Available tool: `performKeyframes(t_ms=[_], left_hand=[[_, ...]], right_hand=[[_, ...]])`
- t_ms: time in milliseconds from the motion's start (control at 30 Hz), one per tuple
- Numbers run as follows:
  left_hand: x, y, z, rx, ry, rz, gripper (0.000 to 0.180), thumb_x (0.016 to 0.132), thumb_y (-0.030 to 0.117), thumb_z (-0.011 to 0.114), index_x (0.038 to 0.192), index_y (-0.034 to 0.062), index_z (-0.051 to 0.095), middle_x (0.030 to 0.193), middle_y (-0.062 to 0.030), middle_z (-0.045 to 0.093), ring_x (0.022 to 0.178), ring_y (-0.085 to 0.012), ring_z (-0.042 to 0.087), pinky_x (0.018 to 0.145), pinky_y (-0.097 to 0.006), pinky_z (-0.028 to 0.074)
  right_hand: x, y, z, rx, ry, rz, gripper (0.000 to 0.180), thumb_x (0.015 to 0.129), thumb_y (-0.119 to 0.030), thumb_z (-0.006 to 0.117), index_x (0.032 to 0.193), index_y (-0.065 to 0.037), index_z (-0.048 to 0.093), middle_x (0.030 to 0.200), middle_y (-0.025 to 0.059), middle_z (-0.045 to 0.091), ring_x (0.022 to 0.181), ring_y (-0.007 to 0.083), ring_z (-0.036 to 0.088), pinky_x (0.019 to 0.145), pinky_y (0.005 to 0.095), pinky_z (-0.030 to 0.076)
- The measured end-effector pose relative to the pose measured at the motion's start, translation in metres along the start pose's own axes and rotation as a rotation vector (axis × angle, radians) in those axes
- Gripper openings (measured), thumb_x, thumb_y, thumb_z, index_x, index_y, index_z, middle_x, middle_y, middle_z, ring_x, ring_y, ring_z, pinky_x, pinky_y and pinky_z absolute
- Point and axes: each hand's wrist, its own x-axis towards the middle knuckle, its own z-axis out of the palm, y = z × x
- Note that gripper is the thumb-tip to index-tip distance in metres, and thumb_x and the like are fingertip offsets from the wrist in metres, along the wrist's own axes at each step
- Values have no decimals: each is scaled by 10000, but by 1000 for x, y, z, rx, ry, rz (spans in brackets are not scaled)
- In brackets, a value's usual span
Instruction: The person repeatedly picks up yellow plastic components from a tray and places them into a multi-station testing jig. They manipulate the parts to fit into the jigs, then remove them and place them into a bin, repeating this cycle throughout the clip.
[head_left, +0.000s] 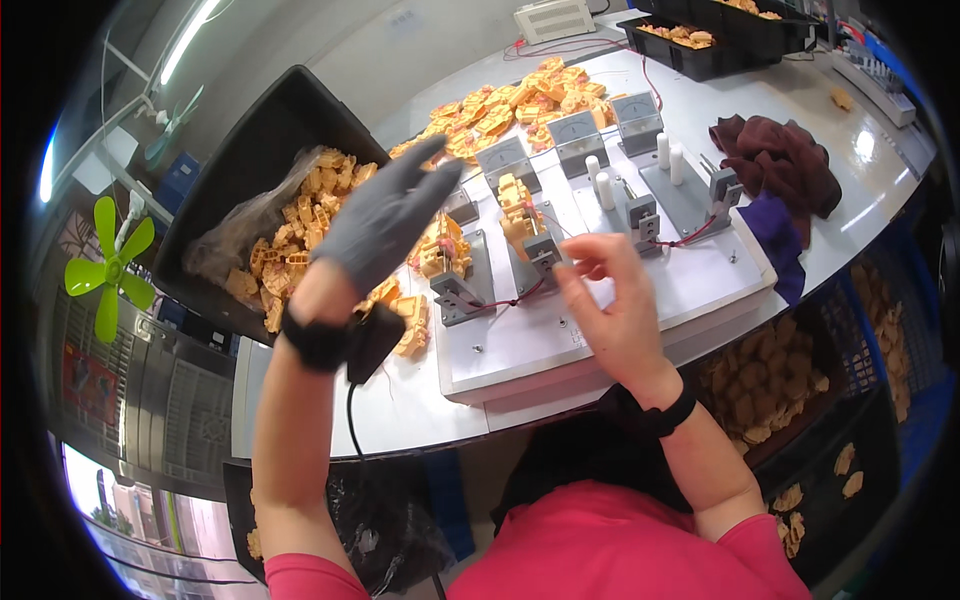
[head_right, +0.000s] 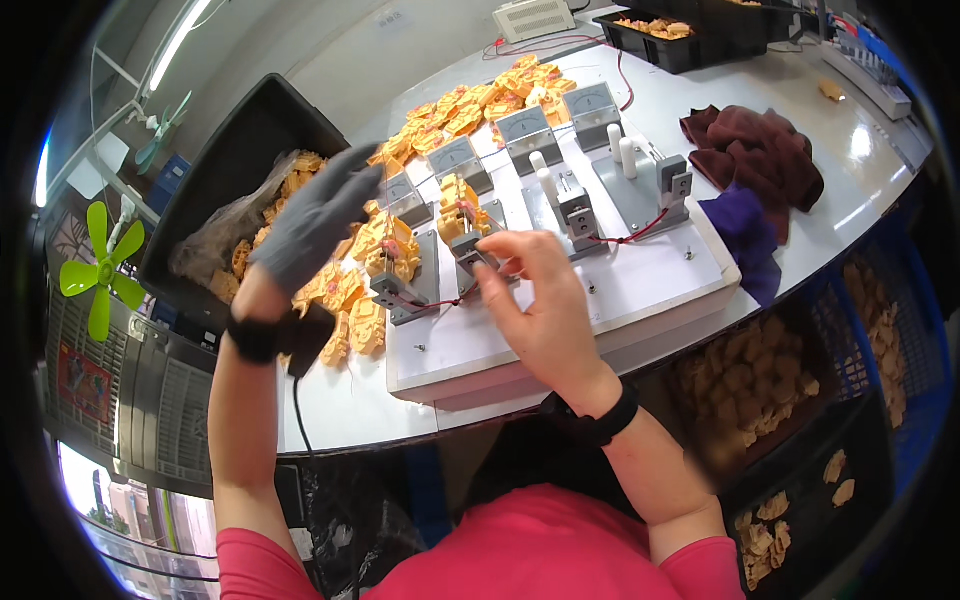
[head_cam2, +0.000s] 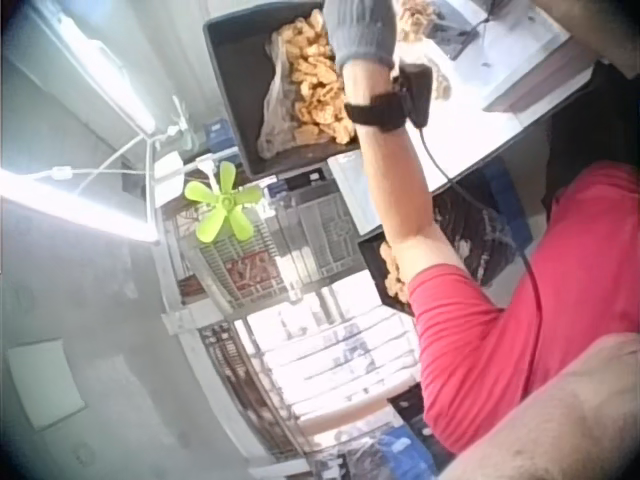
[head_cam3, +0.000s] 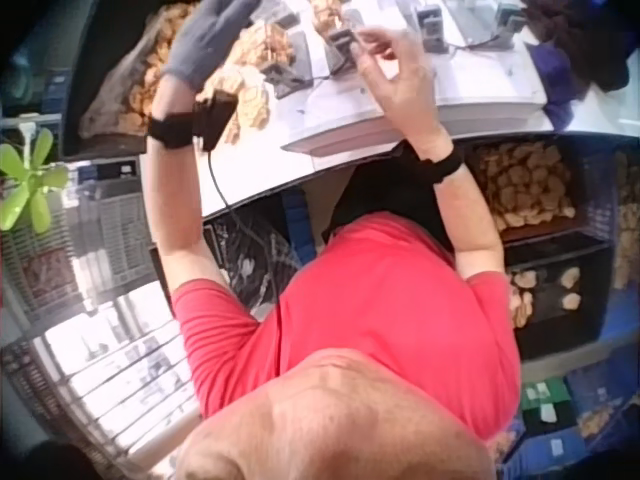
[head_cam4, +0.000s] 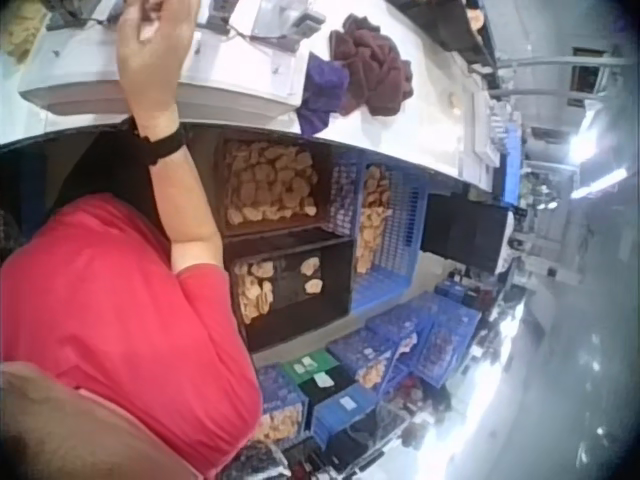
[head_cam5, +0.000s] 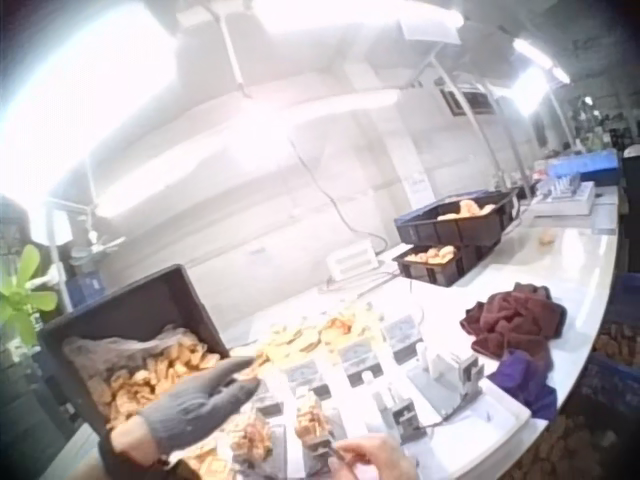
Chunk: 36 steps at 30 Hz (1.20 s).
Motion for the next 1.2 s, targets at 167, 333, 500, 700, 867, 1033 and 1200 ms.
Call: performKeyframes(t_ms=[167,333,500,700,867,1033,1200], left_hand=[[-60,-66,-18,-59,124,-88,506,971,357,657,1367,53,573,912,-59,634,823,-120,583,770,-270,491],[-90,-174,20,401,-32,-261,706,869,510,711,1407,87,538,1366,-264,548,1275,-405,527,1083,-429,431],[-91,-191,71,417,-60,-345,733,825,489,700,1446,155,500,1438,-240,501,1293,-413,515,1062,-446,437],[-105,-189,85,511,15,-189,712,755,338,732,1418,199,513,1369,-224,544,1212,-392,570,1017,-457,465],[-123,-181,75,446,234,-72,679,764,145,706,1411,113,504,1377,-198,527,1251,-352,542,1062,-432,449],[-142,-141,50,-383,422,-128,660,847,83,633,1465,23,412,1409,-139,506,1275,-266,532,1073,-401,451],[-165,-102,29,-1023,263,-214,588,866,66,711,1387,0,446,1316,-143,586,1189,-275,616,973,-375,532]], right_hand=[[-1,-1,-5,-68,5,-30,258,906,-55,678,1148,-38,592,998,90,593,847,204,578,774,327,493],[-2,-2,3,-52,-27,-10,122,914,-50,673,1014,-23,609,893,83,590,783,194,597,735,324,497],[-3,-2,3,-76,-73,10,82,915,-46,673,973,-19,622,861,74,603,741,194,612,712,324,497],[-2,-4,1,-145,-57,13,75,927,-54,671,968,-9,629,861,87,623,739,184,626,692,312,500],[-3,-5,4,-142,-77,15,62,933,-40,664,973,-5,630,863,75,629,736,172,633,700,301,503],[-6,1,1,-114,-46,27,64,940,-26,650,995,-5,624,900,62,613,815,144,606,772,277,486],[-5,-2,-22,13,47,46,83,1003,-38,579,1084,-26,583,1059,22,551,954,93,532,869,239,439]])
